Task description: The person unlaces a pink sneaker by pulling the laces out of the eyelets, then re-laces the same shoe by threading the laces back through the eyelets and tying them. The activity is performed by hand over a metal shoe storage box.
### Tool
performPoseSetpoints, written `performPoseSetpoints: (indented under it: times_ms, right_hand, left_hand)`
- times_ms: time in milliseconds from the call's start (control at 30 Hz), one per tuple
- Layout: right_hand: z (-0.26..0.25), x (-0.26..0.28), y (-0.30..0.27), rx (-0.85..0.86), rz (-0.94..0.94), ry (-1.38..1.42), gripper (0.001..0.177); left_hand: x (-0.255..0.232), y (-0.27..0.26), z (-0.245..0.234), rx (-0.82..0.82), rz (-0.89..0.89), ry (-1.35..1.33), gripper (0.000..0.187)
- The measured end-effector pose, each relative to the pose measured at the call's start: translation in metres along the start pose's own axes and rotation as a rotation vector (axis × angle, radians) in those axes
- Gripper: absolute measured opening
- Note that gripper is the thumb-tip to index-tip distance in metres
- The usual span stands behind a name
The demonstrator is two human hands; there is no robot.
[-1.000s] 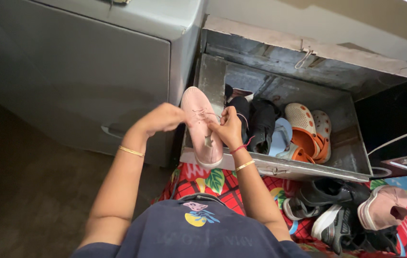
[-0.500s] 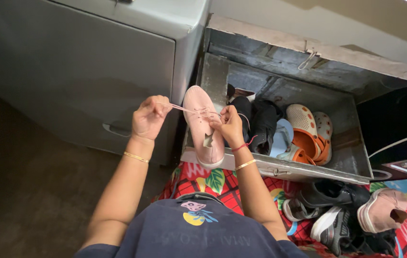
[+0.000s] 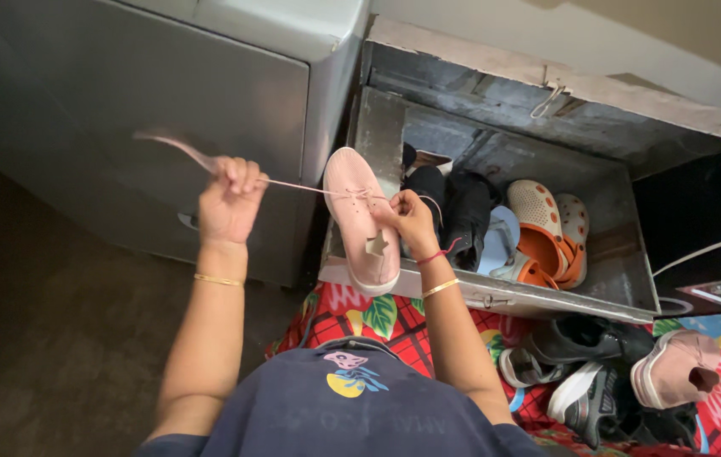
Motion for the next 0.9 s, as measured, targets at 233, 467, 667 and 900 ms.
performPoseSetpoints:
  times_ms: [233, 467, 667, 900]
  right_hand:
    - [0.027, 0.071, -0.016, -0.158, -0.212, -0.619, 0.037]
    - [0.071, 0.112, -0.01, 0.026, -0.742, -0.935, 0.011]
    - [0.064, 0.099, -0.005, 0.078, -0.716, -0.86, 0.009]
    - [-0.011, 0.068, 0.009, 0.033, -0.257, 0.197, 0.015]
  left_hand:
    - [-0.008, -0.004, -0.031, -0.405, -0.438, 1.1, 0.023]
    - [0.018, -0.006, 0.036, -0.177, 0.234, 2.202, 0.025]
    - [0.085, 0.016, 0.073, 0.43, -0.053, 1.719, 0.106]
    - [0.106, 0.017, 0.042, 0.362, -0.271, 1.753, 0.132]
Point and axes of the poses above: each hand's wrist, its own y-axis towards the middle knuckle, its own z-axis out of the palm, x = y × z, the point moved 3 cm from there along y, towards the middle knuckle, and after that the axes turned 1 degree about -z, right-handed, at the moved point
